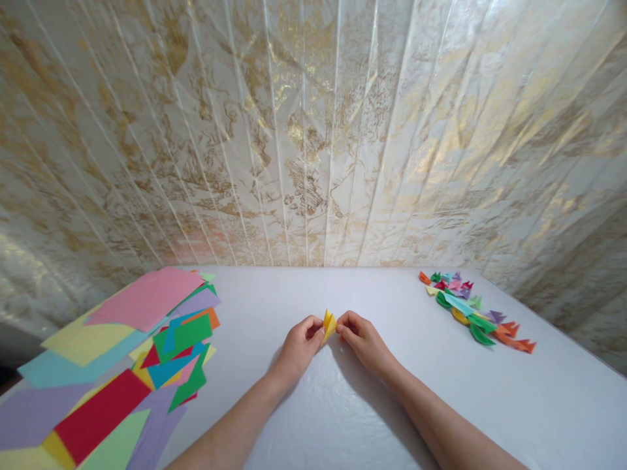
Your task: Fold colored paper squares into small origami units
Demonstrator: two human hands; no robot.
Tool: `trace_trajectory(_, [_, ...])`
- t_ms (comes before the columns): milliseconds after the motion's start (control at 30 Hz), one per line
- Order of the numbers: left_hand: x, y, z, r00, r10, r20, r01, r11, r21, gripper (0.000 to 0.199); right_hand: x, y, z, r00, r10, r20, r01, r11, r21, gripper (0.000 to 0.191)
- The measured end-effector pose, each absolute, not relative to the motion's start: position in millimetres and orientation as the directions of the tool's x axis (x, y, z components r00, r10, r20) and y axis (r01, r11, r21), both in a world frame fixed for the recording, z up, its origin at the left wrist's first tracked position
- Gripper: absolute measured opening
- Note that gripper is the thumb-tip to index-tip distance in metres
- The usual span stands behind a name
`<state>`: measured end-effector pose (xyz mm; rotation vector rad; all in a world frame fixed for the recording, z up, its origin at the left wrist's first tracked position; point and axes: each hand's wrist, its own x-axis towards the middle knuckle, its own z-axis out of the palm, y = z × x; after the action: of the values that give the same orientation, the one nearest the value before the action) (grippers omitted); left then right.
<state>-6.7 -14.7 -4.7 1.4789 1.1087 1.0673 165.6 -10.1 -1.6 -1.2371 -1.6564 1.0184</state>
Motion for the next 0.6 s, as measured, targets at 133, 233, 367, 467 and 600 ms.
trace_trajectory(133, [-4.0,-15.0,-8.5,0.189,0.979,0.074,0.122,-0.098,0.988,0.015,165.7,-10.7,-3.5,-0.158,0.971,0.182,0.345,0.227,-0.911,0.015])
trace_trajectory(233, [-2.5,-16.8,-8.5,0.177,0.980,0.091,0.143,-0.117,0.983,0.013,165.4,-14.1,0.1,-0.133,0.947,0.292,0.372,0.321,-0.871,0.019])
trace_trajectory(367, [-1.7,-20.3,-6.0,0.155,0.975,0.159,0.207,-0.189,0.960,0.010,162.9,-21.5,9.1,-0.255,0.871,0.419,0.368,0.489,-0.791,0.019])
trace_trajectory(467, [-1.6,-20.9,-5.4,0.140,0.979,0.147,0.216,-0.175,0.961,0.010,161.1,-25.9,13.7,-0.294,0.850,0.436,0.368,0.522,-0.769,0.016])
trace_trajectory(600, [-2.1,-17.5,-9.5,0.065,0.992,0.108,0.189,-0.119,0.975,0.016,161.9,-26.4,14.2,-0.243,0.864,0.441,0.373,0.503,-0.780,0.022])
